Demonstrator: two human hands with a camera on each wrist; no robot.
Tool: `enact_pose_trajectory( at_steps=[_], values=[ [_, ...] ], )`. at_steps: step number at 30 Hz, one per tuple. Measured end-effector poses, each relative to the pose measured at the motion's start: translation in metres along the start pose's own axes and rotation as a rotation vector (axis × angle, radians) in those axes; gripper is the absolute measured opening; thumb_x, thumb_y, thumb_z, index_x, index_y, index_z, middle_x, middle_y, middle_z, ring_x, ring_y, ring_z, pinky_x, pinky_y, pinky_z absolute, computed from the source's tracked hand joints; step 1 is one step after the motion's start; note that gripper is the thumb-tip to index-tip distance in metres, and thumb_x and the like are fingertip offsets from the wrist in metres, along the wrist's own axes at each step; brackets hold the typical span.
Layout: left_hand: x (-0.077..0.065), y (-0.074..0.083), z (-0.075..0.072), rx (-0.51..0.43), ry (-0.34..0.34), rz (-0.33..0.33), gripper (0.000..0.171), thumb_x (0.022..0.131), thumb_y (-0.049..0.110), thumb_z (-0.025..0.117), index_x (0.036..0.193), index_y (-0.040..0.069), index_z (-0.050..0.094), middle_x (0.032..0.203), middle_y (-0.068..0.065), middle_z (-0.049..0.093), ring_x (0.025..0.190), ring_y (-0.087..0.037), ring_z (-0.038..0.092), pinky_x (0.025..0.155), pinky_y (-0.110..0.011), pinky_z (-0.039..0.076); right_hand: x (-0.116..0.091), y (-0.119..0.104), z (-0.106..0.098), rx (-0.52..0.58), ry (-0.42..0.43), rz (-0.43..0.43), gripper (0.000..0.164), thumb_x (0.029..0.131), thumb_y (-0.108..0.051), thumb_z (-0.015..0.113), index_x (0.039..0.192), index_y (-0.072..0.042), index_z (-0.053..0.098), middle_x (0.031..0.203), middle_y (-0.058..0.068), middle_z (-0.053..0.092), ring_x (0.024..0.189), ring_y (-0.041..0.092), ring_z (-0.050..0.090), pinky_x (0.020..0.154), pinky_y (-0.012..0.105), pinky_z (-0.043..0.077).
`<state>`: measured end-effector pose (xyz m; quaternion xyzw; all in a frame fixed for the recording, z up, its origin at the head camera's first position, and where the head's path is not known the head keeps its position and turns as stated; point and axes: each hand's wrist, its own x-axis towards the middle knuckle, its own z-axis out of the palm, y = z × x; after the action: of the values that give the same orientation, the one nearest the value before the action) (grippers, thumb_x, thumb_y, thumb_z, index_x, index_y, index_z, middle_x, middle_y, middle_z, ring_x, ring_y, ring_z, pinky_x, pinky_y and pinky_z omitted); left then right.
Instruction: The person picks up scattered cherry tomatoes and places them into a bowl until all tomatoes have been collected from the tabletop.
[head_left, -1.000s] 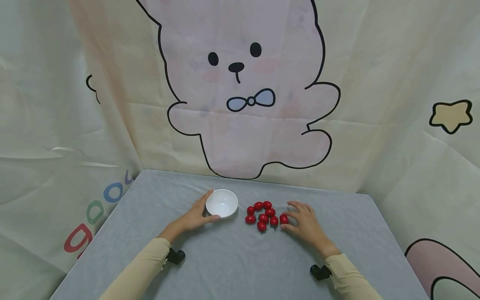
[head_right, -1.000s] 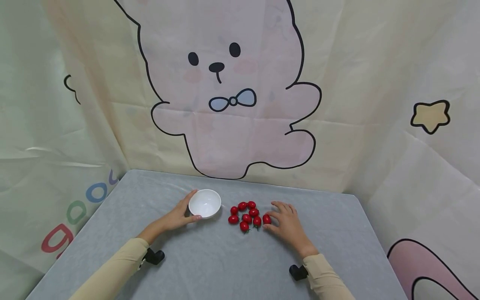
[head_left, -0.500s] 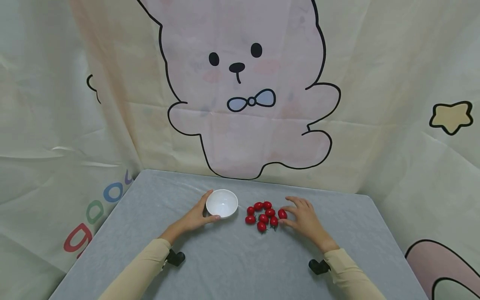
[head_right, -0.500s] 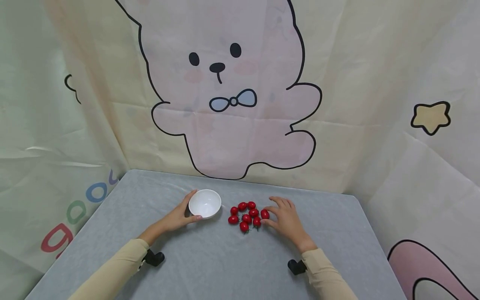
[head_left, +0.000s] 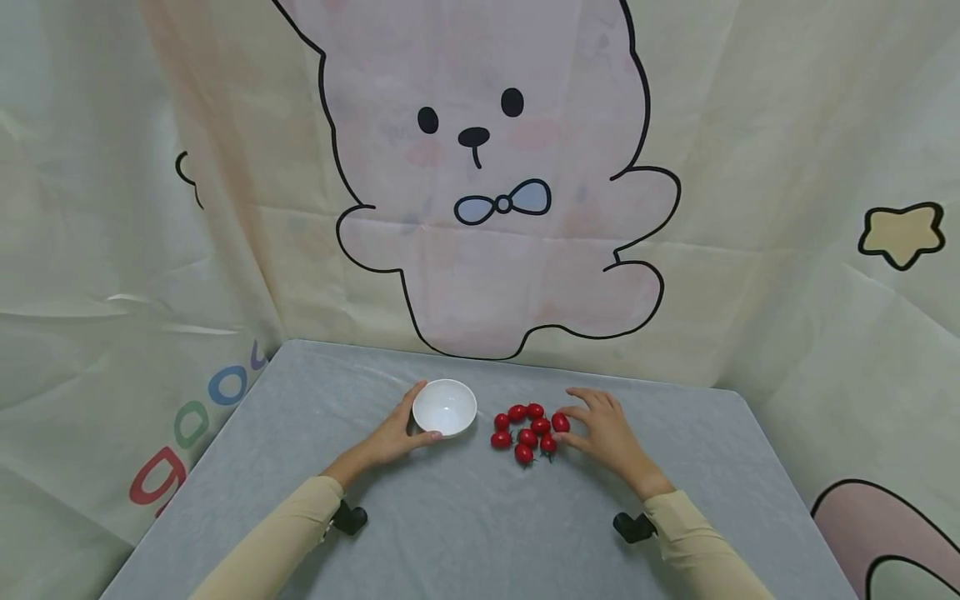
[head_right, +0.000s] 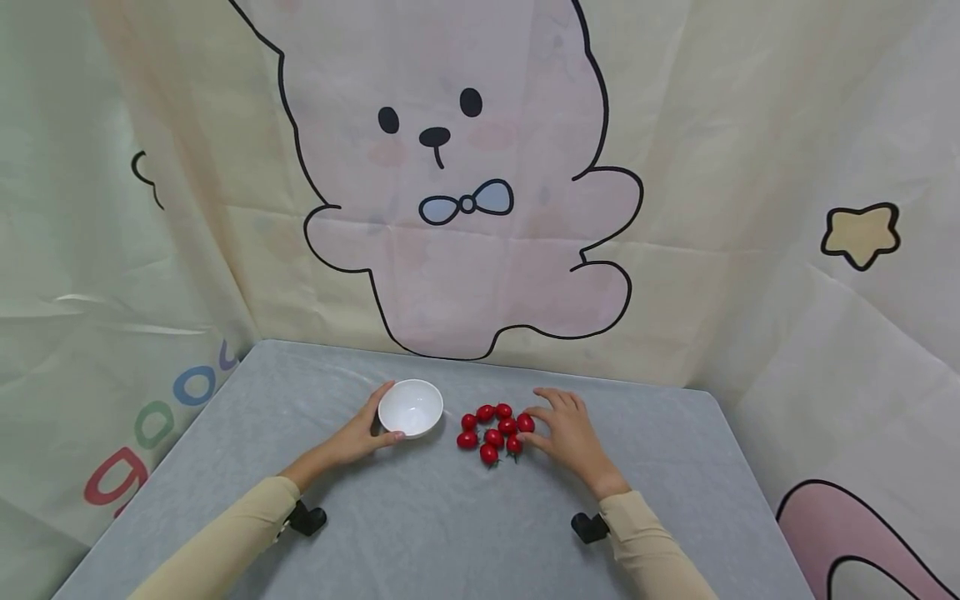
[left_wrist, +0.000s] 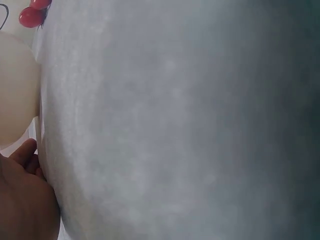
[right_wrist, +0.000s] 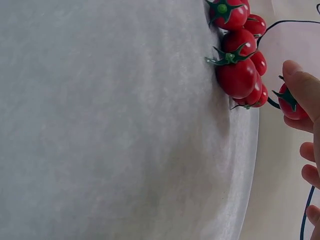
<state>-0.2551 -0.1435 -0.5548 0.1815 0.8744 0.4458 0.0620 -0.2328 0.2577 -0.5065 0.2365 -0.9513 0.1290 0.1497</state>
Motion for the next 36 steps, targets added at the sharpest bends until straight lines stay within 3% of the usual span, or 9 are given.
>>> enact_pose_trajectory(
  at_steps=[15, 24, 36],
  values=[
    [-0.002, -0.001, 0.002, 0.000, 0.014, -0.016, 0.103, 0.083, 0.045, 0.077, 0.159, 0.023, 0.011, 0.163, -0.016, 0.025, 0.149, -0.038, 0.029, 0.118, -0.059, 0.028, 0.017, -0.013, 0.003, 0.005, -0.033, 0.022, 0.044, 0.081, -0.053, 0.075, 0.111, -0.021, 0.075, 0.139, 0.011, 0.057, 0.130, 0.033, 0.049, 0.112, 0.062, 0.031],
    [-0.001, 0.001, 0.002, -0.005, 0.026, -0.009, 0.102, 0.083, 0.042, 0.078, 0.159, 0.021, 0.013, 0.162, -0.017, 0.027, 0.148, -0.038, 0.031, 0.118, -0.058, 0.029, 0.033, -0.029, 0.004, 0.014, -0.008, -0.024, 0.041, 0.081, -0.051, 0.077, 0.110, -0.021, 0.075, 0.137, 0.010, 0.059, 0.128, 0.032, 0.051, 0.110, 0.058, 0.033],
    [-0.001, 0.000, 0.002, -0.005, 0.020, -0.018, 0.103, 0.082, 0.043, 0.079, 0.159, 0.022, 0.013, 0.162, -0.016, 0.026, 0.149, -0.038, 0.029, 0.118, -0.059, 0.028, 0.052, -0.048, 0.005, 0.016, -0.042, -0.039, 0.045, 0.082, -0.053, 0.075, 0.113, -0.021, 0.075, 0.138, 0.010, 0.059, 0.131, 0.030, 0.050, 0.114, 0.059, 0.030]
  ],
)
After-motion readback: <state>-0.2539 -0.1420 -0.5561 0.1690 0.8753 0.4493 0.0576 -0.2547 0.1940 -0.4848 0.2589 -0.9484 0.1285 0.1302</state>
